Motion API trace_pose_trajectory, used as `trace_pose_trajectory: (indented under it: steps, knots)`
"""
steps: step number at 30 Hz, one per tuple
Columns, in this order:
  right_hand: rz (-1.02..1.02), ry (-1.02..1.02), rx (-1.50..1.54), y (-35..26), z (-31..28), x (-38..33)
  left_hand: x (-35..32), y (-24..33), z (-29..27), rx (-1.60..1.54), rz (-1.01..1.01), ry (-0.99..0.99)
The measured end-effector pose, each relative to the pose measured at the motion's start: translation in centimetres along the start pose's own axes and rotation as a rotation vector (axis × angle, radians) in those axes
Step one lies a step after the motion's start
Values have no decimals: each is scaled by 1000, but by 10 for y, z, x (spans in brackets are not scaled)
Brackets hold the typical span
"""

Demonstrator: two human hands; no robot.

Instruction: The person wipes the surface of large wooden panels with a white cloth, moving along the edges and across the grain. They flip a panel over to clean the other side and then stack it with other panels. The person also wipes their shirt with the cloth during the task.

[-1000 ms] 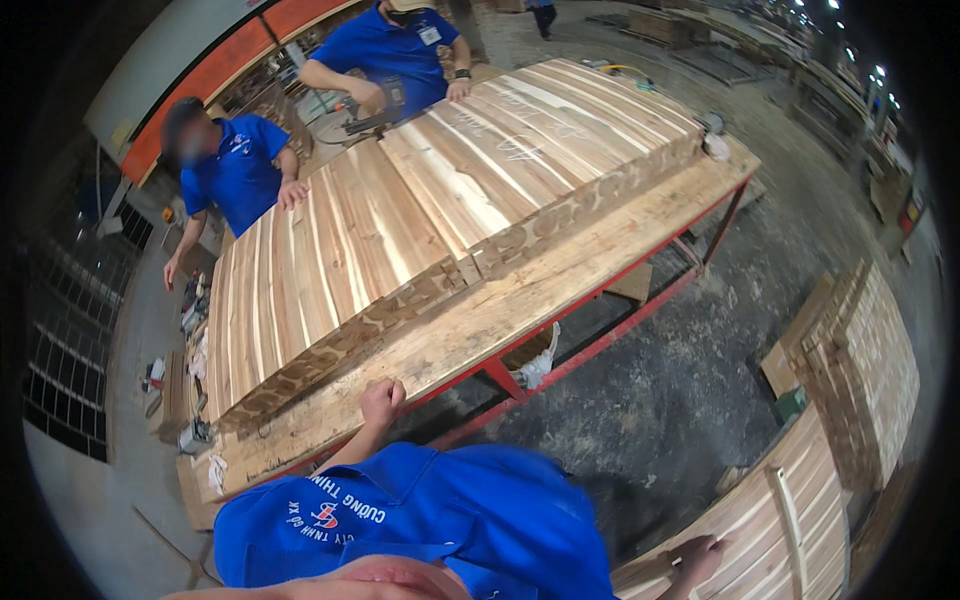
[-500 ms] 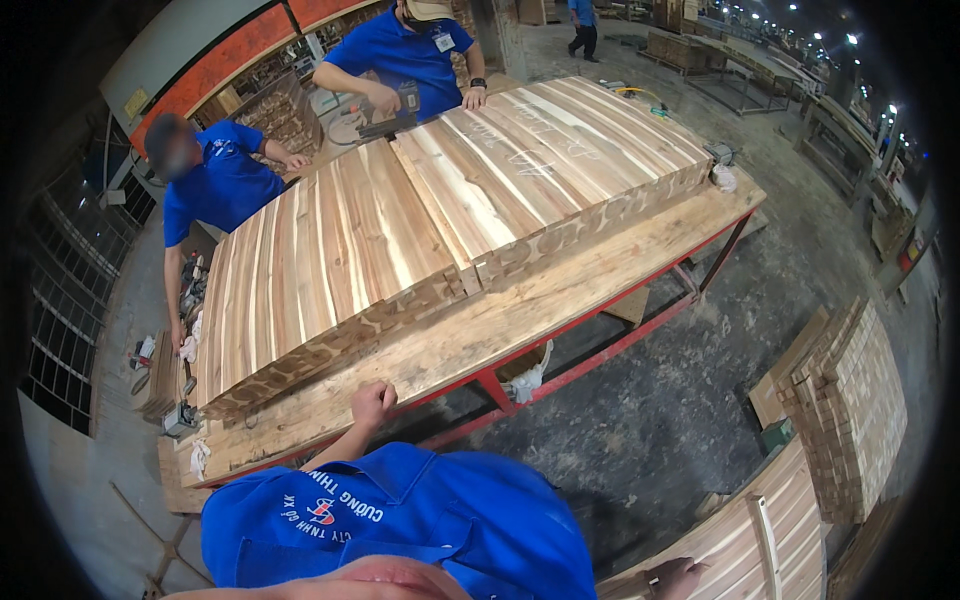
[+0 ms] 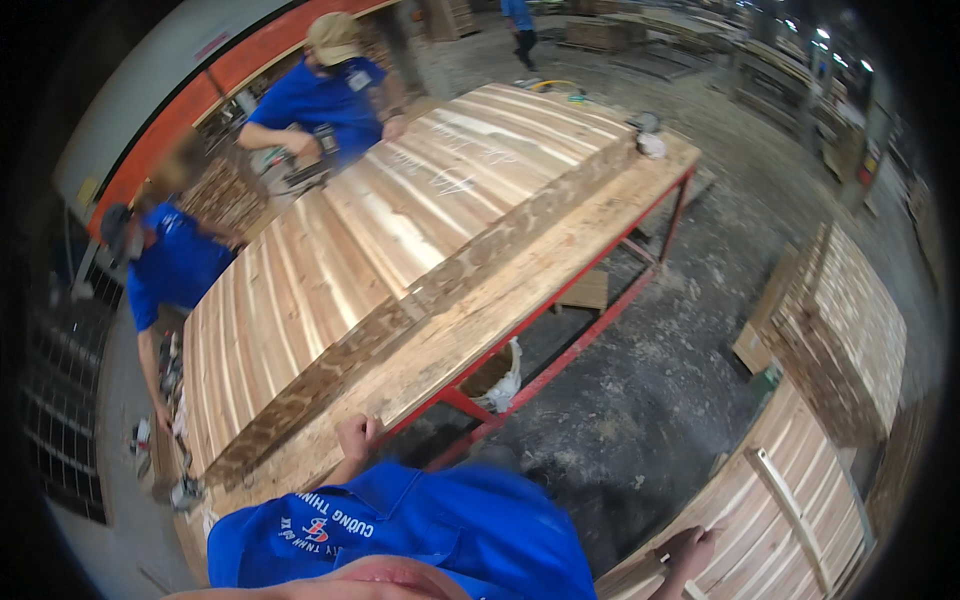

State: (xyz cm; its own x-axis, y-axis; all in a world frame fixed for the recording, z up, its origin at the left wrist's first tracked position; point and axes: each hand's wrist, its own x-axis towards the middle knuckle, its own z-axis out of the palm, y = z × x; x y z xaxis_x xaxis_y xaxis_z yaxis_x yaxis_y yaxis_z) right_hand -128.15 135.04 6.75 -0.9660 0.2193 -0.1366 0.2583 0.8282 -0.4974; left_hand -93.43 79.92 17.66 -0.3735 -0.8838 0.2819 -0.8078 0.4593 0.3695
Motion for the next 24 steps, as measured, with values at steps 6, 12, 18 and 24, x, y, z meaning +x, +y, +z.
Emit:
trace_pose_trajectory:
  steps: [6,12,18,24]
  knots:
    - [137,-5,34,-16,-8,-2,30,98,86,-243,509,-264]
    - [177,25,-95,-17,-7,7,54,195,154,-250,642,-867]
    - [269,41,-84,-29,-7,2,115,257,231,-180,775,-1073]
    - [355,28,-94,-41,-6,14,171,382,306,-200,1128,-1188]
